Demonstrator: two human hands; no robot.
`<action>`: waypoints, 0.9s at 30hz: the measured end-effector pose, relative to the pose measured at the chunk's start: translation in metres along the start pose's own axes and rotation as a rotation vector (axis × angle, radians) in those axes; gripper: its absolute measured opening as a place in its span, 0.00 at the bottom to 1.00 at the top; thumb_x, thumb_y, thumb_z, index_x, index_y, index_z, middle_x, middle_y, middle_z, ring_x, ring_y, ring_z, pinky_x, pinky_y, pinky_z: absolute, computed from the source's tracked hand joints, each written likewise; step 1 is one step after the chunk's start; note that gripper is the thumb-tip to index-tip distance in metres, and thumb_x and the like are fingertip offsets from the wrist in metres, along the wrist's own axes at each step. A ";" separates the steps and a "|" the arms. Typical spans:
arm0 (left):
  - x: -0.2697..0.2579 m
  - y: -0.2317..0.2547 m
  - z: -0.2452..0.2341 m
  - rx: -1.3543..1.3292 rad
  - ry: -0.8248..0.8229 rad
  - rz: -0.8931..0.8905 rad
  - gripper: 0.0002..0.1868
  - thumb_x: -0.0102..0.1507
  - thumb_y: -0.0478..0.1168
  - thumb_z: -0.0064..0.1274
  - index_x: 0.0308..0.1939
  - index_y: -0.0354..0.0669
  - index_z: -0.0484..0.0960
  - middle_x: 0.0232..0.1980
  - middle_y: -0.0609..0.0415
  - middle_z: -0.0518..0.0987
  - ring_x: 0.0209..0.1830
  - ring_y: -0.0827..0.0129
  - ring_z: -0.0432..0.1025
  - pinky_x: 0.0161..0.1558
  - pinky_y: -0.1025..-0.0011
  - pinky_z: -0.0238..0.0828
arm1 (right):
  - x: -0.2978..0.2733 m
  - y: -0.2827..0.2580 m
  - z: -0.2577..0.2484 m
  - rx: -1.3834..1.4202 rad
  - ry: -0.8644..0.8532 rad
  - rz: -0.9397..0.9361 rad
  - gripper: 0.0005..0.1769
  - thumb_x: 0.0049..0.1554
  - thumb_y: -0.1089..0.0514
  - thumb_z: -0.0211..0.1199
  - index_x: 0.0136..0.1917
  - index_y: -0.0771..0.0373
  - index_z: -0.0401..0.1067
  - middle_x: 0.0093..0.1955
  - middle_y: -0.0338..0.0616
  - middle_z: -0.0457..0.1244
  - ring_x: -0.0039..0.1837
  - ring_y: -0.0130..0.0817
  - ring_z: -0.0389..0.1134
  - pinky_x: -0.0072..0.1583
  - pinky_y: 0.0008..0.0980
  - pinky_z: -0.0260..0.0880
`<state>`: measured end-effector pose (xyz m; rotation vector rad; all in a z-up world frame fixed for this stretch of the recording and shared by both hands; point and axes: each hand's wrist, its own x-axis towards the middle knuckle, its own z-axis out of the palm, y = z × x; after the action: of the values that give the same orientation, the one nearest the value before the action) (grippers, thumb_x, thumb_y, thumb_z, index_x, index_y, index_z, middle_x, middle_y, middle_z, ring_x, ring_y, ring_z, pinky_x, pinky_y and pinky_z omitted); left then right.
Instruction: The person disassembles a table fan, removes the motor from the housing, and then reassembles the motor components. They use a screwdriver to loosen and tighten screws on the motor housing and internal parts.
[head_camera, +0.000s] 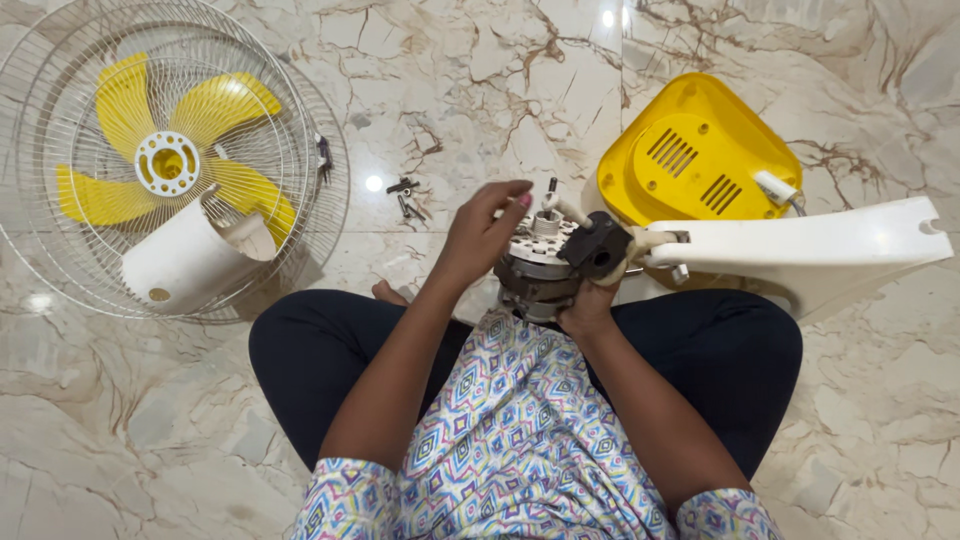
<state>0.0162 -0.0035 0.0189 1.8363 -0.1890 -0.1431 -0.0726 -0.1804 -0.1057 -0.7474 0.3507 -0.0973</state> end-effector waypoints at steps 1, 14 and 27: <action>0.005 -0.008 0.004 -0.086 -0.053 -0.080 0.17 0.69 0.42 0.52 0.56 0.33 0.82 0.48 0.50 0.83 0.43 0.70 0.78 0.43 0.73 0.75 | 0.002 0.002 -0.003 0.063 -0.016 0.039 0.25 0.67 0.38 0.53 0.71 0.51 0.64 0.66 0.38 0.63 0.68 0.37 0.65 0.70 0.46 0.69; 0.015 -0.059 0.027 -0.458 -0.116 -0.333 0.17 0.61 0.36 0.59 0.54 0.35 0.83 0.43 0.55 0.84 0.41 0.77 0.77 0.45 0.76 0.75 | 0.028 0.010 0.004 0.138 -0.195 0.092 0.39 0.65 0.28 0.47 0.73 0.59 0.63 0.68 0.46 0.63 0.70 0.38 0.66 0.73 0.43 0.67; 0.014 -0.045 0.029 -0.036 -0.020 0.087 0.11 0.62 0.43 0.64 0.42 0.41 0.88 0.44 0.54 0.85 0.49 0.64 0.77 0.53 0.68 0.72 | 0.042 -0.003 0.023 0.310 -0.271 0.118 0.38 0.61 0.35 0.54 0.74 0.62 0.60 0.69 0.51 0.62 0.69 0.43 0.67 0.70 0.44 0.68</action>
<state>0.0270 -0.0220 -0.0321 1.7881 -0.2788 -0.1033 -0.0246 -0.1764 -0.0993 -0.4243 0.1157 0.0609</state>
